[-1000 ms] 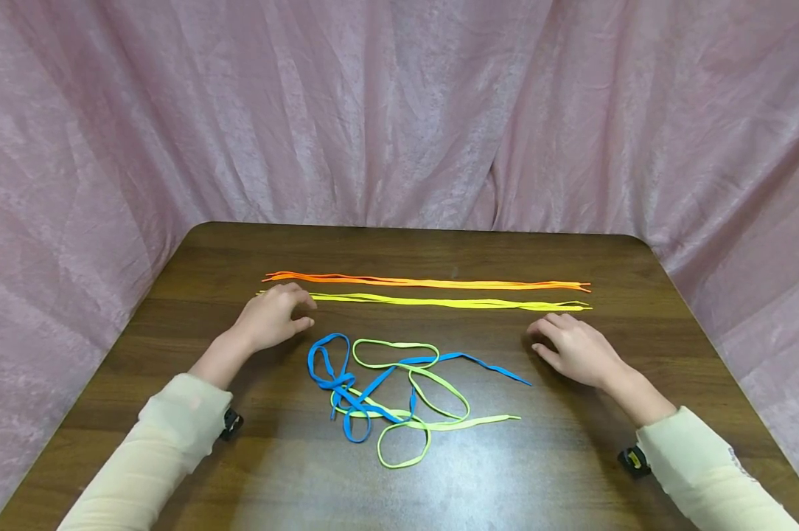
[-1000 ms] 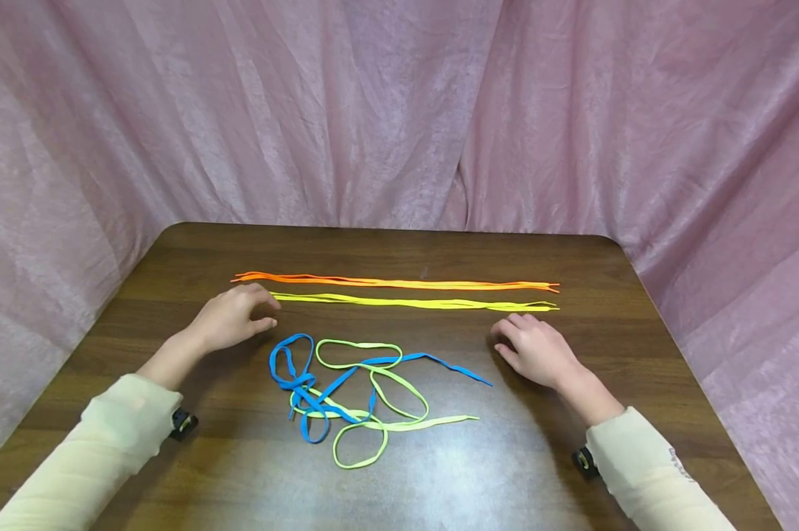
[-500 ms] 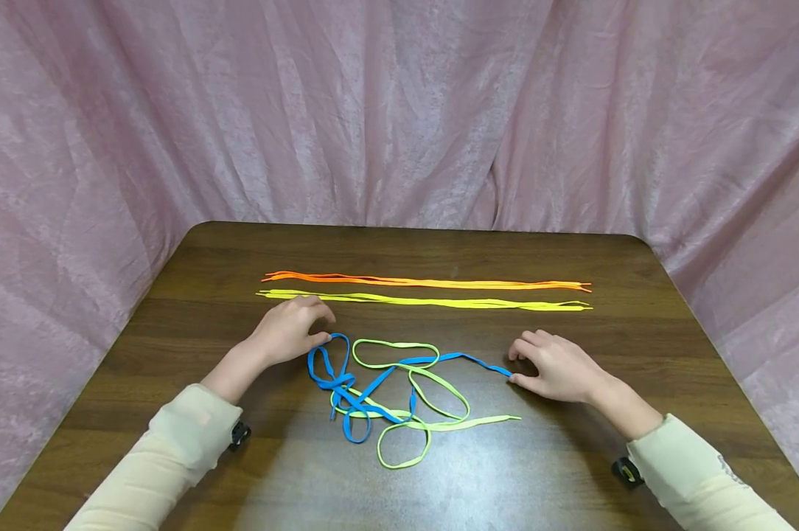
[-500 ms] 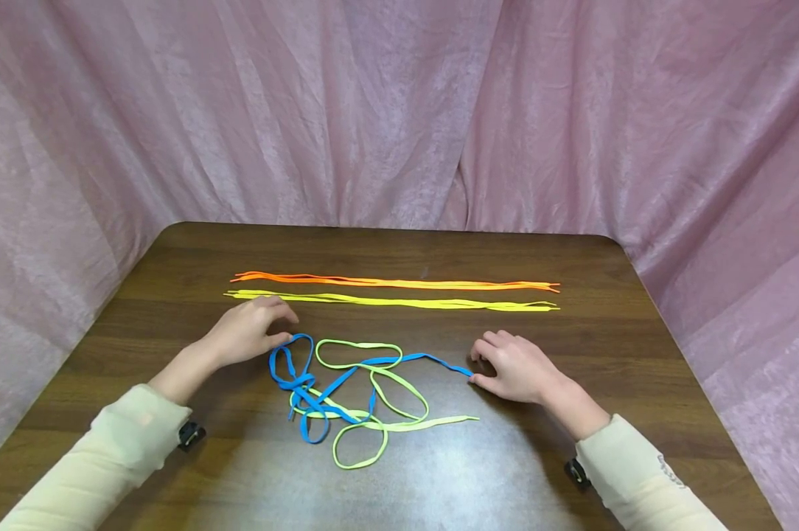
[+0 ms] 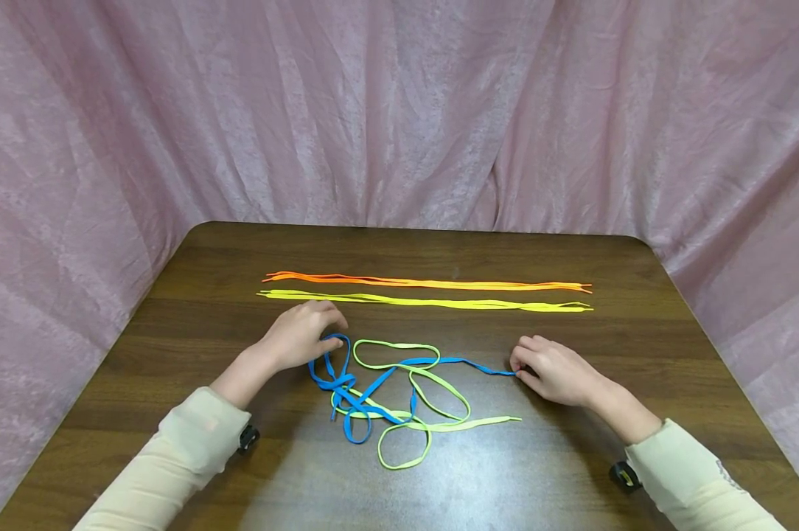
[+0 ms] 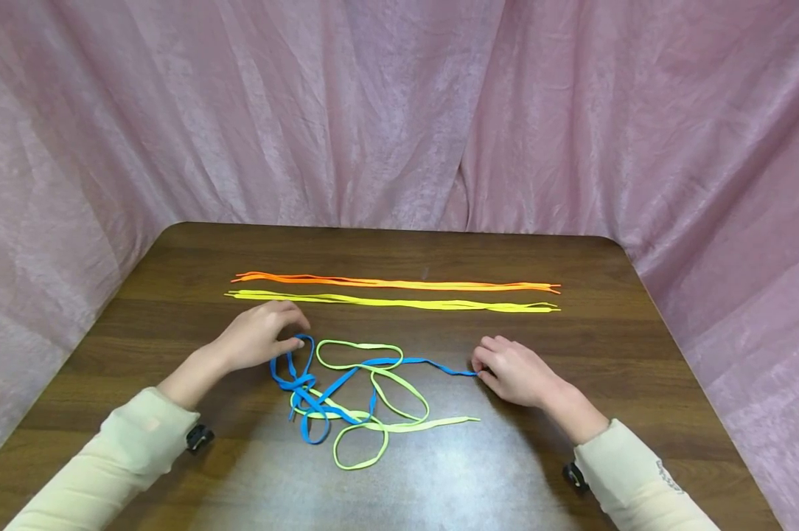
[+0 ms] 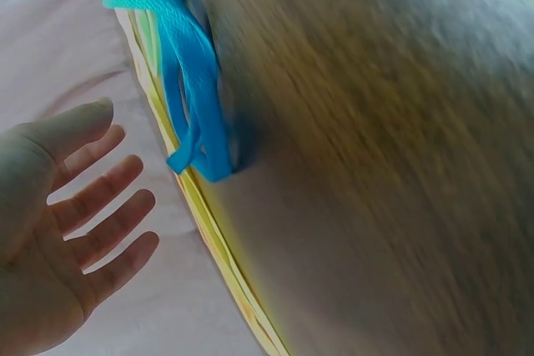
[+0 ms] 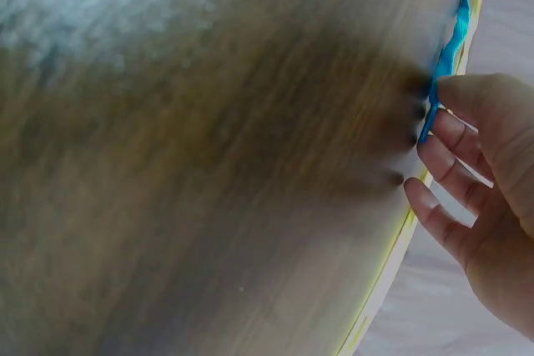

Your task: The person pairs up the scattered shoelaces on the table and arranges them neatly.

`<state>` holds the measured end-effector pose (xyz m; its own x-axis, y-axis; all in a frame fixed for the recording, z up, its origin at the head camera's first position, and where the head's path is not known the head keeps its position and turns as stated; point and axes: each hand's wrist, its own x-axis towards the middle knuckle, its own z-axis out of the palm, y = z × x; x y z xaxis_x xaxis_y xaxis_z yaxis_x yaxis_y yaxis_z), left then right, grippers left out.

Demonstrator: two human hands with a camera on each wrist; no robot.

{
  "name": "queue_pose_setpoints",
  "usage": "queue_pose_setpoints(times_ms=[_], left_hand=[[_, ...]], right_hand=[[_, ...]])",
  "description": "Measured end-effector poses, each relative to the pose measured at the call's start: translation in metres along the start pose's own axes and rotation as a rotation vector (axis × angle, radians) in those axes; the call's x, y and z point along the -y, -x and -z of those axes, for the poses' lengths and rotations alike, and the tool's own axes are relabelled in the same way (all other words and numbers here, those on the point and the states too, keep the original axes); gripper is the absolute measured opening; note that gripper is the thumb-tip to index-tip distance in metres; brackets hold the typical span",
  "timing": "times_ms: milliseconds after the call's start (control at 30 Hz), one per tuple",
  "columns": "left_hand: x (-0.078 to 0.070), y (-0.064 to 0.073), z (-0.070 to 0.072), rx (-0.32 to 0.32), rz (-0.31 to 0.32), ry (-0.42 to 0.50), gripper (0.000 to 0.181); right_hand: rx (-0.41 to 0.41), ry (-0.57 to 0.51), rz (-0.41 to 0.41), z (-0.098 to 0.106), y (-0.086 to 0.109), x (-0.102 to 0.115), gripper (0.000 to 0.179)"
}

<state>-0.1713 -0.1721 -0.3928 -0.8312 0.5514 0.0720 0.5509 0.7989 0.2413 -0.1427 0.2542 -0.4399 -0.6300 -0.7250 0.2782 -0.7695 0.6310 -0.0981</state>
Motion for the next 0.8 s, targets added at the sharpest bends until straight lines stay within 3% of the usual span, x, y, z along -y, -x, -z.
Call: queue_pose_setpoints(times_ms=[367, 600, 800], left_hand=[[-0.017, -0.011, -0.004, -0.006, -0.098, -0.020, 0.022], [-0.032, -0.021, -0.007, 0.020, -0.129, -0.055, 0.021], [-0.050, -0.032, -0.015, 0.055, -0.205, -0.069, 0.019]], right_hand=[[-0.083, 0.010, 0.024, 0.003, -0.003, -0.001, 0.022], [-0.127, -0.002, 0.041, 0.013, -0.007, -0.002, 0.022], [-0.153, 0.004, 0.058, 0.018, -0.011, -0.003, 0.023]])
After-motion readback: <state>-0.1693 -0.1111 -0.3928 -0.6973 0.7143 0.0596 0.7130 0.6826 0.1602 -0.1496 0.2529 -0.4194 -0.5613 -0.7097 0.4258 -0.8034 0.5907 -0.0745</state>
